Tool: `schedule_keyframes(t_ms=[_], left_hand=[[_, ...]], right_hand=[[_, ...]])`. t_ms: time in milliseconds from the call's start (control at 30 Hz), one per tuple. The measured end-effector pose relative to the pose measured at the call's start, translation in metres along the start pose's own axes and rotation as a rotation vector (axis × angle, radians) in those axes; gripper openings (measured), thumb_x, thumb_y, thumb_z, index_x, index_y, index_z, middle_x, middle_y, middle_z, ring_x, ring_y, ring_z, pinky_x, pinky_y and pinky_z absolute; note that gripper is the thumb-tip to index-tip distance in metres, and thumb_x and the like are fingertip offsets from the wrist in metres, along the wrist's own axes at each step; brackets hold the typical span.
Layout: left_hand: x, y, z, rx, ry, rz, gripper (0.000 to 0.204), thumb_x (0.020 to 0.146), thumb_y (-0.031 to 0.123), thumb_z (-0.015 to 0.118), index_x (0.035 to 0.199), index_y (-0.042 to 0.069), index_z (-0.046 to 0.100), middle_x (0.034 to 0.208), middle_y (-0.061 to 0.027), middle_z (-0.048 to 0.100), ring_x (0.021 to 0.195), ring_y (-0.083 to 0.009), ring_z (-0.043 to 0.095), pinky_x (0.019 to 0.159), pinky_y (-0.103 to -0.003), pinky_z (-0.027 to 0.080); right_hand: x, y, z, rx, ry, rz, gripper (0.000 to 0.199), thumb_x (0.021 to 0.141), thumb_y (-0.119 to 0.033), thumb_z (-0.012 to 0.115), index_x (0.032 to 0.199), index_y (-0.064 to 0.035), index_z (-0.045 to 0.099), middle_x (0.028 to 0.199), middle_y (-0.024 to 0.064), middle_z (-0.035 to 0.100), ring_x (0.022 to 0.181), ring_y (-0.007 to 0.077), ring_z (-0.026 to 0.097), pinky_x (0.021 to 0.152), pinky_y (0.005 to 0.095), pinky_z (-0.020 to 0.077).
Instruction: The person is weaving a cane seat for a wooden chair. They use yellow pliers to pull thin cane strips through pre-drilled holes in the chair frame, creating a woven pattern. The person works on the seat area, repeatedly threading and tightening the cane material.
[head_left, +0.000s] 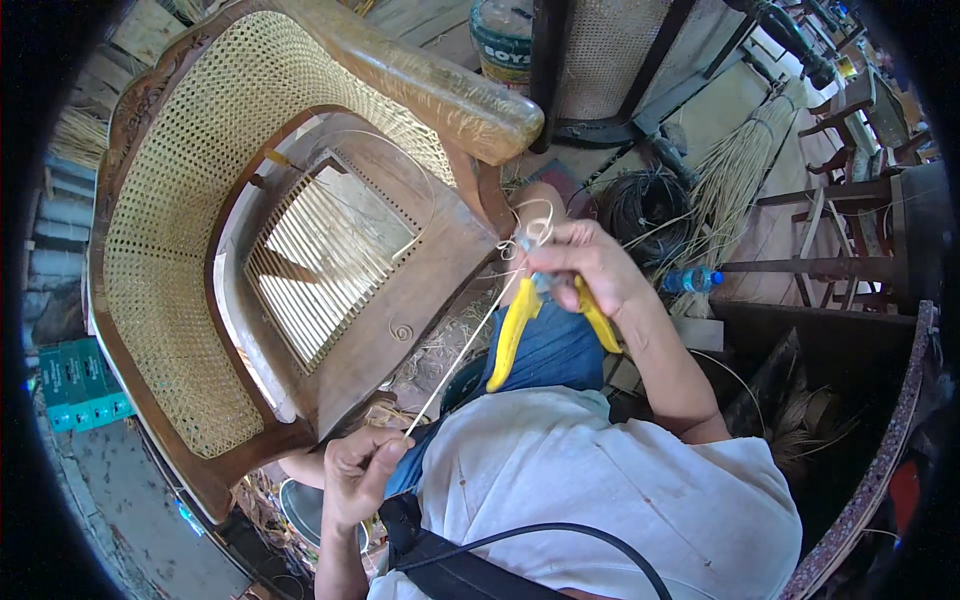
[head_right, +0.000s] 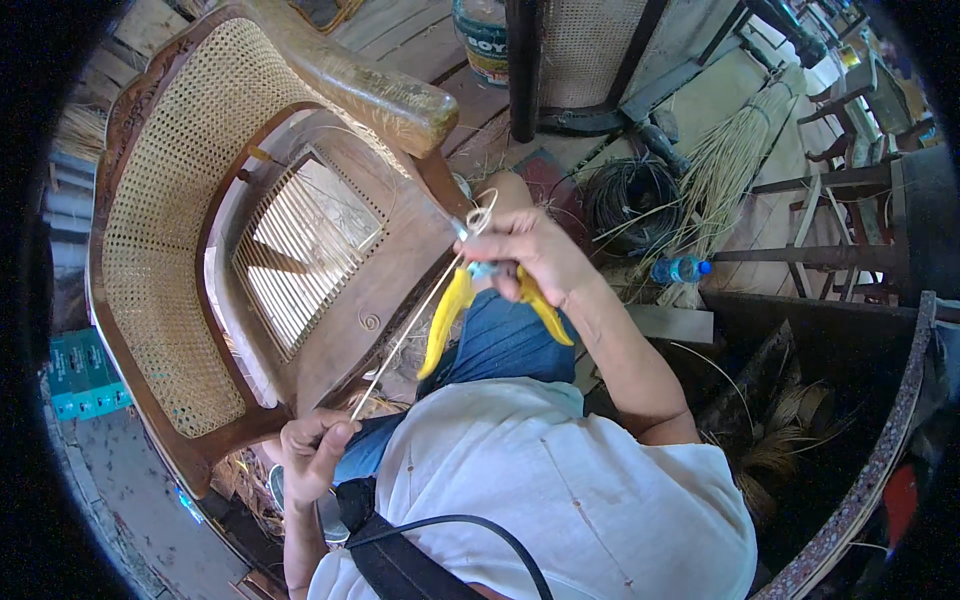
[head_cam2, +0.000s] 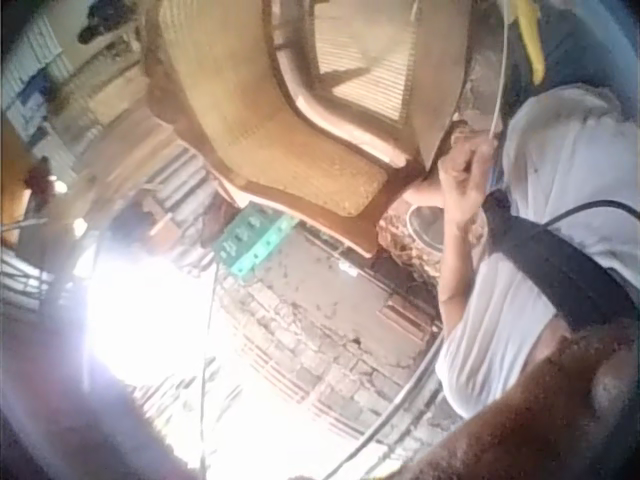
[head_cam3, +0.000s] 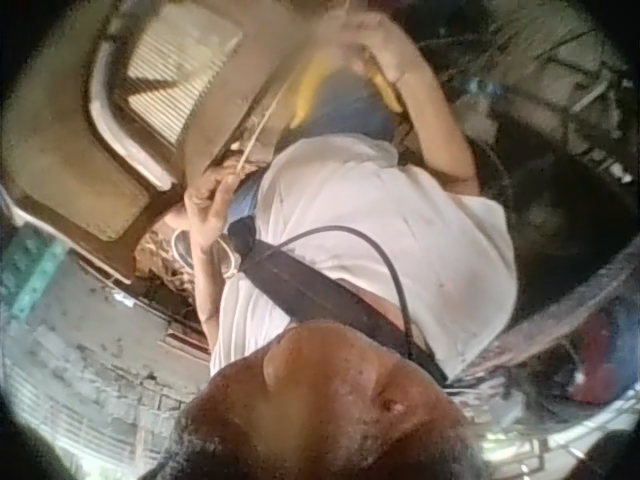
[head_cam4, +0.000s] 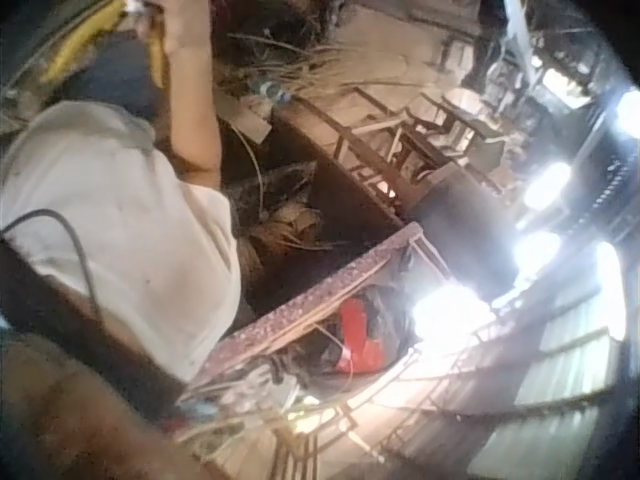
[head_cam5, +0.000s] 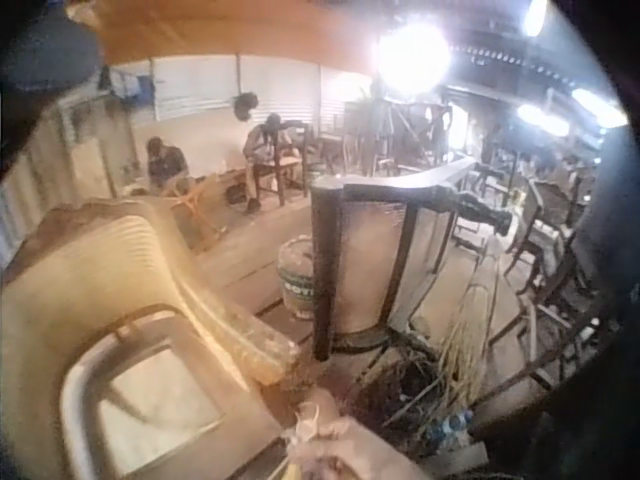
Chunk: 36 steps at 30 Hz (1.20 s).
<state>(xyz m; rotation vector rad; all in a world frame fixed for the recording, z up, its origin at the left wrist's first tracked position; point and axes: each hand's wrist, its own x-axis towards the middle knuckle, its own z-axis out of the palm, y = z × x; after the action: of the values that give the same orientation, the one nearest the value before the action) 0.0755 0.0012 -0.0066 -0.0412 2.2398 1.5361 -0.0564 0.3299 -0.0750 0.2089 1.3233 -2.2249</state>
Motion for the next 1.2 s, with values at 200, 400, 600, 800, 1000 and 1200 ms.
schedule_keyframes(t_ms=[200,400,600,800,1000,1200], left_hand=[[-0.013,-0.021,-0.022,-0.015,0.079,-0.114,0.010,0.085,0.005,0.061,0.084,-0.003,0.067,0.069,-0.0030,0.062,0.061,-0.0071,0.052,0.055,-0.024,0.041],[0.075,-0.012,0.036,-0.097,0.063,-0.001,0.017,0.091,0.012,0.058,0.090,-0.003,0.066,0.070,0.0017,0.058,0.063,-0.0054,0.051,0.057,-0.023,0.041],[0.101,-0.014,0.069,-0.136,-0.105,0.085,0.019,0.092,0.015,0.059,0.091,-0.003,0.066,0.067,0.0038,0.056,0.062,-0.0026,0.048,0.054,-0.022,0.040],[0.072,-0.026,0.036,-0.299,-0.203,-0.134,0.018,0.094,0.017,0.058,0.090,0.004,0.069,0.054,0.0080,0.048,0.044,0.0008,0.038,0.040,-0.018,0.029],[0.075,-0.016,0.047,-0.183,-0.086,-0.100,0.021,0.095,0.018,0.056,0.092,0.000,0.068,0.070,0.0032,0.058,0.061,-0.0025,0.047,0.053,-0.021,0.039],[0.058,-0.021,0.042,-0.149,0.001,0.058,0.020,0.095,0.015,0.056,0.092,-0.002,0.066,0.076,-0.0037,0.064,0.071,-0.0078,0.055,0.065,-0.024,0.046]], right_hand=[[0.010,-0.042,-0.060,0.133,0.263,-0.143,0.031,0.090,-0.030,0.060,0.099,-0.0012,0.067,0.066,0.0022,0.061,0.037,0.0055,0.043,0.034,0.0187,0.0328],[-0.010,-0.026,-0.013,-0.482,0.132,0.033,0.031,0.090,-0.027,0.054,0.106,-0.0054,0.069,0.077,0.0026,0.063,0.044,0.0063,0.050,0.035,0.0177,0.0347],[-0.015,0.035,0.038,-0.104,-0.060,0.149,0.033,0.094,-0.029,0.056,0.109,-0.0008,0.064,0.075,0.0039,0.062,0.039,0.0081,0.049,0.032,0.0206,0.0351],[-0.006,-0.030,-0.036,-0.124,0.262,-0.255,0.036,0.089,-0.025,0.054,0.114,-0.0004,0.062,0.075,0.0024,0.061,0.041,0.0053,0.045,0.036,0.0184,0.0340],[-0.015,0.051,0.058,-0.041,-0.308,0.291,0.032,0.090,-0.013,0.059,0.118,0.0014,0.057,0.081,0.0075,0.066,0.040,0.0054,0.051,0.034,0.0179,0.0378],[-0.004,0.077,0.069,0.029,-0.309,0.235,0.020,0.089,-0.015,0.064,0.096,0.0036,0.065,0.074,0.0078,0.065,0.040,0.0079,0.052,0.035,0.0200,0.0383]])
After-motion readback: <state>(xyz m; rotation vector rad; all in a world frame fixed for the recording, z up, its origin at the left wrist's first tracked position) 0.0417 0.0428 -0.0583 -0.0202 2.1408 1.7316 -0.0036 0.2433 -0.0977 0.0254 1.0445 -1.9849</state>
